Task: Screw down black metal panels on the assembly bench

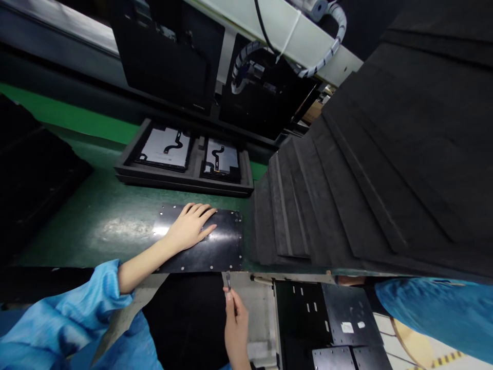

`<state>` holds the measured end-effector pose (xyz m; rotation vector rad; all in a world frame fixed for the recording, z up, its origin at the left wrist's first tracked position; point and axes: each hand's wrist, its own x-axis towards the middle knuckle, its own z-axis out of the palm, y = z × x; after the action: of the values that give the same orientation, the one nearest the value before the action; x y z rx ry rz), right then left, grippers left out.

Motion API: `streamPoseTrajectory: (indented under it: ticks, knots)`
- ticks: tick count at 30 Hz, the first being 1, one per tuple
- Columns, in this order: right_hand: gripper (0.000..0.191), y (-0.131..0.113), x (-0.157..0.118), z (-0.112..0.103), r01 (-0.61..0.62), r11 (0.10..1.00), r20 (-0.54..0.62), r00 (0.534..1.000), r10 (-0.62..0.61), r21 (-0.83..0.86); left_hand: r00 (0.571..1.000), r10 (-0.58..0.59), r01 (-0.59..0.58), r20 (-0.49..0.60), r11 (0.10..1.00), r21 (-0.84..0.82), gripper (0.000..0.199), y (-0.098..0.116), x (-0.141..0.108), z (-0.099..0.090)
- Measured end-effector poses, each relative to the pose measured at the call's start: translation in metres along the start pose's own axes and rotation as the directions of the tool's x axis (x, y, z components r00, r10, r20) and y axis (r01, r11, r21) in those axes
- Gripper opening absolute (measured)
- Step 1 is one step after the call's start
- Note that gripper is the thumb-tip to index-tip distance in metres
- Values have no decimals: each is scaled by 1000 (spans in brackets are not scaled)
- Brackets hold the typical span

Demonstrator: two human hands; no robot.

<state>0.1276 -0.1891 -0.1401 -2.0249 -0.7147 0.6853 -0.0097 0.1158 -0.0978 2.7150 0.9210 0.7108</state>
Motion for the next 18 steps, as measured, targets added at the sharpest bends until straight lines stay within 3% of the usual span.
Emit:
streamPoseTrajectory:
  ticks: [4,14,18]
  knots:
    - [56,1,-3,-2,-74,997,70,995,74,-10,1000,3,-3,10,1000,24,48,0,0,0]
    - [54,-19,-4,-19,-58,990,163,983,78,-125,1000,-5,5,20,999,33,48,2,0,-1]
    - [52,-23,-6,-20,2,987,139,990,21,-161,1000,-6,6,11,999,32,49,2,0,0]
